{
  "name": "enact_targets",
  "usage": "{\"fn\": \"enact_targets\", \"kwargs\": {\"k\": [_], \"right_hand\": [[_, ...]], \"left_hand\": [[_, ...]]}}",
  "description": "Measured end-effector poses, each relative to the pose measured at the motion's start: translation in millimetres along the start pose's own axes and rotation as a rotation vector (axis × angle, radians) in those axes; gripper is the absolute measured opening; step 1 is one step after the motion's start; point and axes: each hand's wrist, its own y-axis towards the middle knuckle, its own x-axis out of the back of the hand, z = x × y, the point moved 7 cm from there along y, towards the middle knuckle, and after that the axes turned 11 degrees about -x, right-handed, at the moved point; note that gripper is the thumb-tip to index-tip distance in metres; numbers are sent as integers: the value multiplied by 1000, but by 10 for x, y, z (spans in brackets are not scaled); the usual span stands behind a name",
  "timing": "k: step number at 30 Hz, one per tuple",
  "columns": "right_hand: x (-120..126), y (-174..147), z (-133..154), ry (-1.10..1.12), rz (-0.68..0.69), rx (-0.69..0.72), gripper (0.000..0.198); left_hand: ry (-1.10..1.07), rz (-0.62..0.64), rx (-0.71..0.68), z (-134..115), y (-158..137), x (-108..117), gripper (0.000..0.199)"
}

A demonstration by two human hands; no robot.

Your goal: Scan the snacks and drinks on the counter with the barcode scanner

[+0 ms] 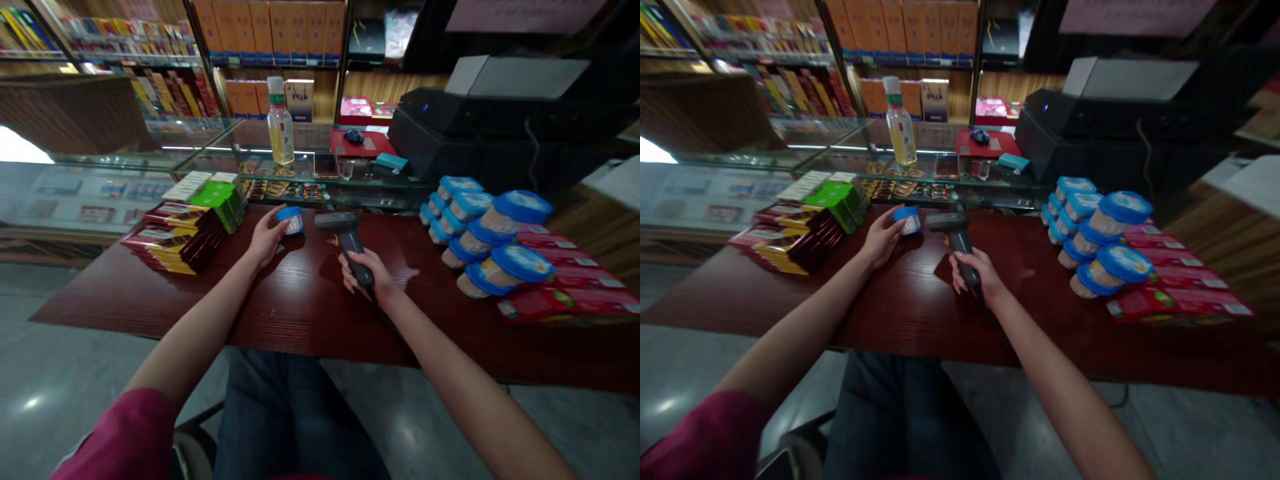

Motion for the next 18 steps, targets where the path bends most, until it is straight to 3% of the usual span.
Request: {"fn": "enact_targets", "kwargs": {"k": [7, 12, 15, 18], "right_hand": [[71, 28, -139, -47, -83, -36, 32], [32, 9, -128, -86, -89, -58, 32], [29, 2, -126, -73, -98, -56, 30], [52, -3, -130, -44, -114, -51, 29]], "left_hand": [[-74, 83, 58, 65, 38, -48, 58], [52, 136, 7, 57, 19, -83, 54], [218, 190, -101, -21, 26, -64, 55], [573, 192, -297, -217, 49, 74, 44]]}}
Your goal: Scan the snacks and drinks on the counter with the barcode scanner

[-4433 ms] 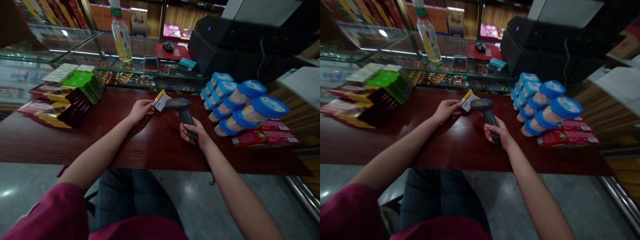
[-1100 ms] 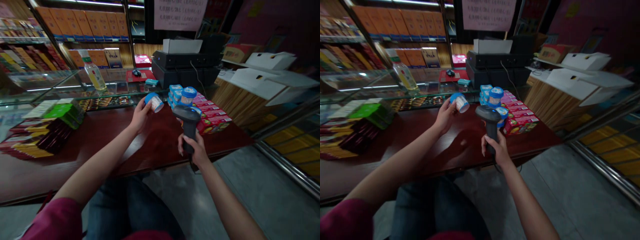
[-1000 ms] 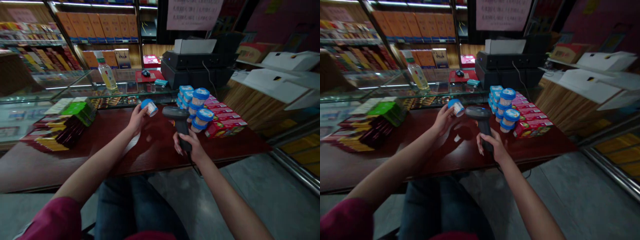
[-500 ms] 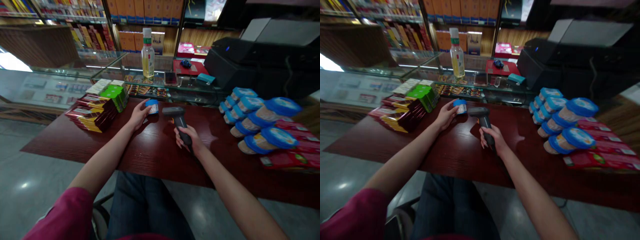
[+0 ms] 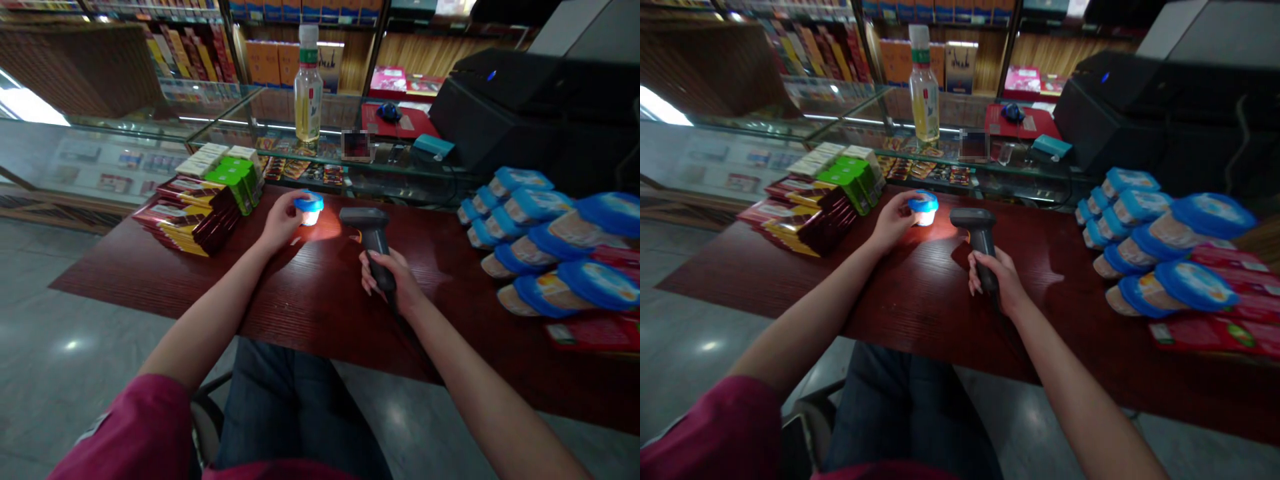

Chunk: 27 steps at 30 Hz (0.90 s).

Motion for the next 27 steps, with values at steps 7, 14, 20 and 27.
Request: {"fn": "enact_targets", "kwargs": {"k": [7, 14, 20, 27], "right_hand": [[26, -11, -17, 50, -26, -7, 28], [5, -27, -40, 1, 4, -51, 31], [-16, -28, -25, 15, 3, -44, 31], [-13, -13, -39, 32, 23, -51, 30]], "left_hand": [[569, -97, -106, -192, -52, 537, 37], [745, 47, -183, -389, -118, 412, 35], [701, -25, -184, -153, 62, 353, 43], [744, 34, -115, 152, 259, 188, 75]]}}
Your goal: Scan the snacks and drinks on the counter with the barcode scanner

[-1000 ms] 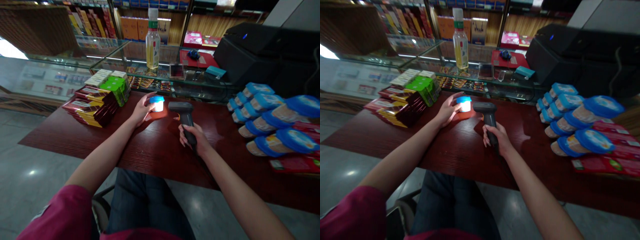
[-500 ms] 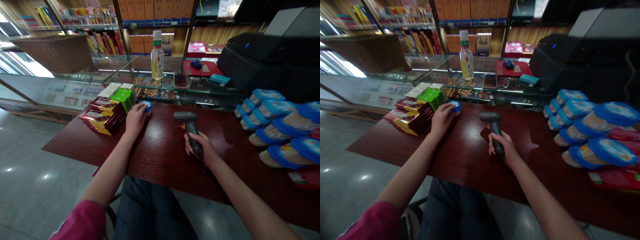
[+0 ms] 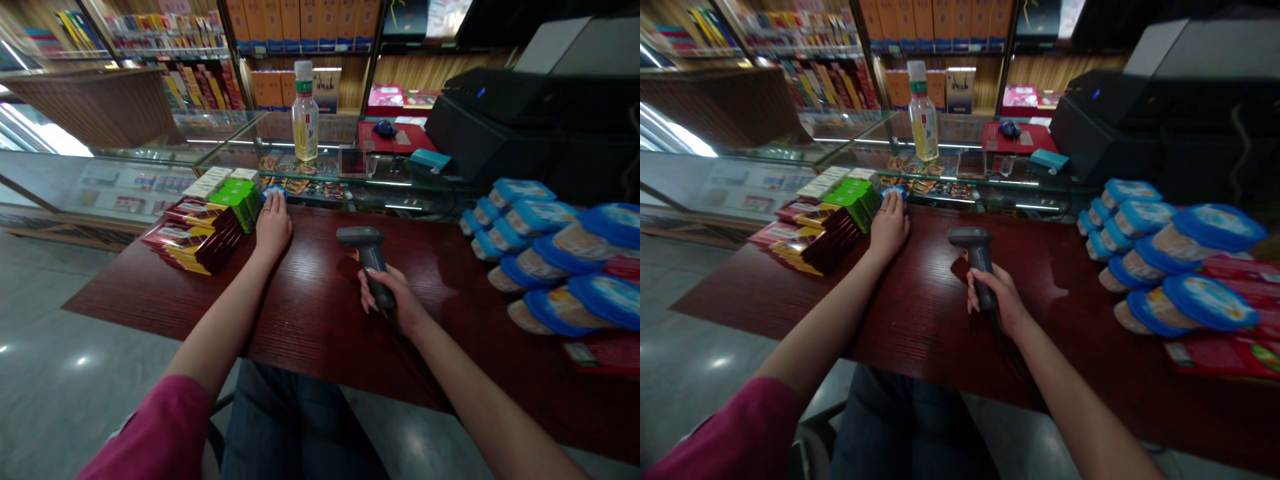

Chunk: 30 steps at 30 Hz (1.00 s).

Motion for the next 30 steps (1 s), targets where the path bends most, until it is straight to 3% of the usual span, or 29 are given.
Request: {"fn": "enact_targets", "kwargs": {"k": [7, 12, 16, 19, 21, 23, 25, 27, 30], "right_hand": [[41, -12, 80, -3, -61, 122, 34], [217, -384, 231, -46, -206, 321, 30], [461, -952, 180, -3, -327, 452, 28], [674, -1433, 61, 65, -480, 533, 25], [814, -1754, -14, 113, -612, 593, 24], [945, -2053, -79, 159, -741, 647, 26], [1064, -2306, -128, 199, -844, 688, 32], [1169, -2497, -157, 222, -908, 710, 36], [1291, -2660, -176, 242, -949, 716, 35]], "left_hand": [[80, 95, 64, -34, 82, 20, 87], [48, 59, -121, -375, 37, 143, 74], [-23, 137, -403, -1189, -128, -25, 58], [-134, 172, -545, -2053, -271, -246, 53], [-247, 182, -563, -2644, -314, -417, 50], [-399, 184, -502, -3176, -301, -602, 52], [-582, 180, -354, -3599, -261, -805, 58], [-738, 189, -219, -3941, -248, -1011, 69], [-880, 182, -140, -4305, -278, -1235, 86]]}}
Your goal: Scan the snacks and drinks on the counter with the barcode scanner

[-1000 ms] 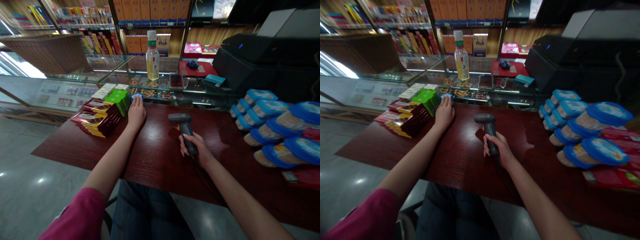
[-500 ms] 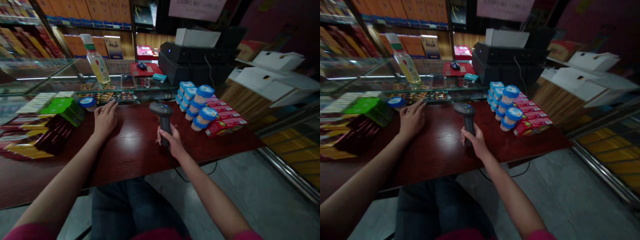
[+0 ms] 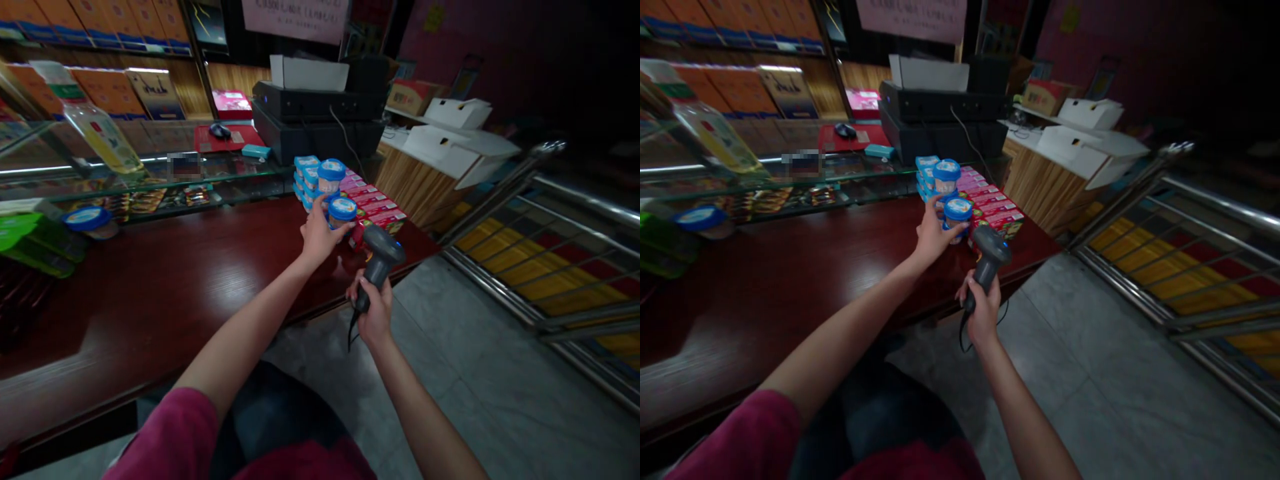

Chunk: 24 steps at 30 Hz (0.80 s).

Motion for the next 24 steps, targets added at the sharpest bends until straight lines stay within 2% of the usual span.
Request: {"fn": "enact_targets", "kwargs": {"k": [2, 5, 8, 10, 13, 16, 20, 24], "right_hand": [[52, 21, 19, 1, -8, -1, 34], [27, 35, 8, 7, 7, -7, 31], [-97, 40, -24, 6, 51, -22, 30], [-228, 51, -46, -11, 101, -37, 31], [-506, 95, -113, -32, 221, -100, 30], [-905, 156, -286, -48, 391, -234, 38], [-1584, 191, -675, -81, 634, -446, 50], [-2290, 155, -1084, -132, 865, -587, 50]], "left_hand": [[-59, -36, 1, 6, 7, -139, 88], [-199, -86, 4, 102, 8, -175, 86], [-451, -112, -12, 256, -10, -21, 87], [-601, -126, 34, 424, -62, 219, 87], [-722, -116, 198, 772, -216, 773, 82], [-732, -143, 316, 1129, -415, 1540, 71], [-698, -225, 391, 1526, -685, 2562, 56], [-633, -344, 388, 1791, -861, 3339, 47]]}}
